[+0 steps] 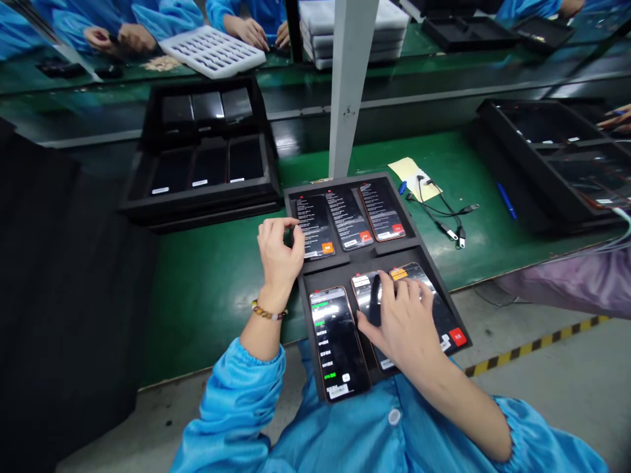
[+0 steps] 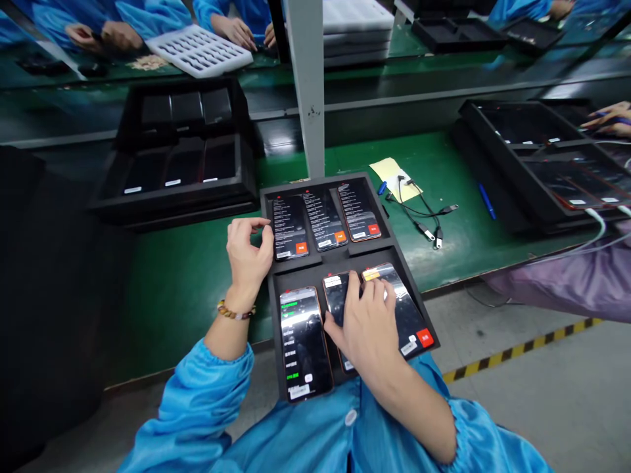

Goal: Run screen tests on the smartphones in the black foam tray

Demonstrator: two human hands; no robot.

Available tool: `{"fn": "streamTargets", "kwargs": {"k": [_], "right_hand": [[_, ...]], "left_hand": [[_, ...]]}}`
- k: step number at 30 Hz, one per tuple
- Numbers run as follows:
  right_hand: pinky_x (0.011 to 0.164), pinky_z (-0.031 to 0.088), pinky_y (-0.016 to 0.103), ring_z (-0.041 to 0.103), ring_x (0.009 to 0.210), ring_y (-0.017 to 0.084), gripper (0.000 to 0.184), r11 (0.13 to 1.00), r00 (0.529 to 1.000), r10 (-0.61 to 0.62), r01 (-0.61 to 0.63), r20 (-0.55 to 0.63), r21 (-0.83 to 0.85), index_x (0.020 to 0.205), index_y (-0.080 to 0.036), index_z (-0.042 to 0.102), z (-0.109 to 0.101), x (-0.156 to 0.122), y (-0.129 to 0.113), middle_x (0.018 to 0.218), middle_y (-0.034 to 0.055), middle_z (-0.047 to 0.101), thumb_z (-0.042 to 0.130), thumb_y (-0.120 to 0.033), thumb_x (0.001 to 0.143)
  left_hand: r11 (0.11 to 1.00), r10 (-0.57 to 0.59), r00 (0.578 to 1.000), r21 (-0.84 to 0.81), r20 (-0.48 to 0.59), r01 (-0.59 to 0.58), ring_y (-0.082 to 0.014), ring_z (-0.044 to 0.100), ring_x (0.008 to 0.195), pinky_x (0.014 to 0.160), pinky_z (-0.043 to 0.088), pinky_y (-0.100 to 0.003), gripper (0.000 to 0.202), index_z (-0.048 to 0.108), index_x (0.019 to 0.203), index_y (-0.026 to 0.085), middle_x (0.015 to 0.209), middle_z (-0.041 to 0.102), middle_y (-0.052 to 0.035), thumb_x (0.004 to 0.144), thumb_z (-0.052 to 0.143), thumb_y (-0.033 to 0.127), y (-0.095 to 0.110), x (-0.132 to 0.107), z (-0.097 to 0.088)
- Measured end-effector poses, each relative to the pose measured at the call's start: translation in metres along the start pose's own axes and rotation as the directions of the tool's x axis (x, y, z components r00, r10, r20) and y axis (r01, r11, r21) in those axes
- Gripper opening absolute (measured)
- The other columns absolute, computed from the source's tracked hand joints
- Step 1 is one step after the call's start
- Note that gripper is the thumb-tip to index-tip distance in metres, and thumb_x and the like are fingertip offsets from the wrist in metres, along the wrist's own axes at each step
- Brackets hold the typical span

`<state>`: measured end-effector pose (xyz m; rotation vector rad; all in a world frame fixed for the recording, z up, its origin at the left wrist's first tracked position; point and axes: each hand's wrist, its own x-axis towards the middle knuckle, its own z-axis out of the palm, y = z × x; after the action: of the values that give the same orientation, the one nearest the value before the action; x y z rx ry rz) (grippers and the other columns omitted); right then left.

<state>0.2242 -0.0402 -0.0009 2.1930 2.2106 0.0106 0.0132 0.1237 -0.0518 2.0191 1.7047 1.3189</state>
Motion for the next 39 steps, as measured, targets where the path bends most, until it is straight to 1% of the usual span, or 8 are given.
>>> {"fn": "streamTargets", "kwargs": {"k": [11, 21, 24, 27, 30, 32, 36, 39], "right_hand": [[0.107, 0.039, 0.054, 0.063, 0.103, 0.040, 0.078, 0.998, 0.999, 0.037, -0.037, 0.000, -0.057, 0.146, 0.002, 0.057, -0.004, -0.003, -0.001, 0.104, 0.0234, 0.071, 0.067, -0.058, 0.096], [0.109, 0.043, 0.060, 0.065, 0.108, 0.045, 0.092, 1.000, 1.000, 0.018, -0.018, 0.023, -0.007, 0.157, 0.007, 0.047, -0.009, -0.003, 0.000, 0.111, 0.0298, 0.074, 0.071, -0.058, 0.095], [0.109, 0.045, 0.062, 0.065, 0.115, 0.044, 0.086, 0.983, 0.999, 0.000, 0.008, -0.044, 0.183, 0.156, -0.001, 0.051, -0.013, -0.005, 0.035, 0.116, 0.0276, 0.074, 0.063, -0.065, 0.100], [0.113, 0.050, 0.057, 0.063, 0.131, 0.037, 0.066, 0.854, 0.989, 0.083, -0.008, -0.121, 0.520, 0.157, -0.018, 0.053, -0.010, -0.012, 0.093, 0.138, 0.0196, 0.070, 0.057, -0.060, 0.106], [0.120, 0.049, 0.053, 0.060, 0.143, 0.032, 0.063, 0.653, 0.982, 0.185, -0.102, -0.027, 0.751, 0.161, -0.029, 0.048, 0.004, -0.022, 0.145, 0.157, 0.0125, 0.061, 0.063, -0.055, 0.105], [0.124, 0.048, 0.053, 0.057, 0.148, 0.030, 0.059, 0.579, 0.993, 0.104, -0.100, 0.049, 0.809, 0.160, -0.033, 0.050, 0.014, -0.029, 0.166, 0.162, 0.0097, 0.056, 0.064, -0.051, 0.106], [0.130, 0.041, 0.056, 0.043, 0.159, 0.032, 0.036, 0.591, 0.988, -0.152, 0.071, 0.024, 0.804, 0.143, -0.035, 0.071, 0.027, -0.039, 0.181, 0.174, 0.0061, 0.041, 0.057, -0.042, 0.110], [0.127, 0.045, 0.057, 0.044, 0.159, 0.034, 0.033, 0.617, 0.971, -0.239, 0.172, -0.025, 0.768, 0.134, -0.033, 0.078, 0.031, -0.038, 0.187, 0.176, 0.0064, 0.036, 0.056, -0.038, 0.110]], "left_hand": [[1.000, 0.017, 1.000, -0.003, -0.025, -0.017, -0.0261, 0.062, 0.104, 0.098, 0.048, -0.042, 0.011, 0.071, 0.103, 0.021, 0.105, 0.070, -0.0074, 0.100, 0.060, 0.022, -0.005, -0.002, -0.001], [1.000, 0.006, 1.000, 0.030, -0.021, -0.006, -0.0265, 0.062, 0.103, 0.099, 0.049, -0.043, 0.012, 0.072, 0.102, 0.020, 0.104, 0.070, -0.0085, 0.099, 0.061, 0.025, -0.003, -0.001, -0.003], [1.000, -0.010, 0.999, -0.024, -0.031, 0.010, -0.0253, 0.064, 0.105, 0.100, 0.051, -0.041, 0.016, 0.073, 0.106, 0.020, 0.107, 0.071, -0.0086, 0.102, 0.061, 0.029, -0.001, -0.015, -0.014], [0.981, -0.121, 0.993, -0.154, 0.007, 0.121, -0.0243, 0.067, 0.112, 0.104, 0.053, -0.040, 0.024, 0.072, 0.117, 0.020, 0.118, 0.072, -0.0094, 0.104, 0.064, 0.038, -0.001, -0.050, -0.029], [0.900, -0.275, 0.942, -0.293, 0.191, 0.322, -0.0255, 0.069, 0.124, 0.112, 0.054, -0.042, 0.038, 0.066, 0.135, 0.022, 0.135, 0.071, -0.0114, 0.103, 0.067, 0.045, 0.004, -0.098, -0.044], [0.878, -0.298, 0.911, -0.293, 0.285, 0.379, -0.0276, 0.065, 0.135, 0.120, 0.051, -0.046, 0.044, 0.063, 0.143, 0.025, 0.146, 0.067, -0.0121, 0.104, 0.066, 0.045, 0.012, -0.127, -0.055], [0.943, -0.178, 0.925, -0.211, 0.334, 0.258, -0.0315, 0.052, 0.152, 0.127, 0.045, -0.054, 0.033, 0.071, 0.136, 0.033, 0.160, 0.055, -0.0079, 0.106, 0.063, 0.039, 0.036, -0.162, -0.078], [0.975, -0.099, 0.925, -0.152, 0.367, 0.165, -0.0333, 0.046, 0.156, 0.125, 0.047, -0.057, 0.028, 0.079, 0.126, 0.038, 0.166, 0.047, -0.0029, 0.106, 0.060, 0.034, 0.048, -0.172, -0.089]]}}
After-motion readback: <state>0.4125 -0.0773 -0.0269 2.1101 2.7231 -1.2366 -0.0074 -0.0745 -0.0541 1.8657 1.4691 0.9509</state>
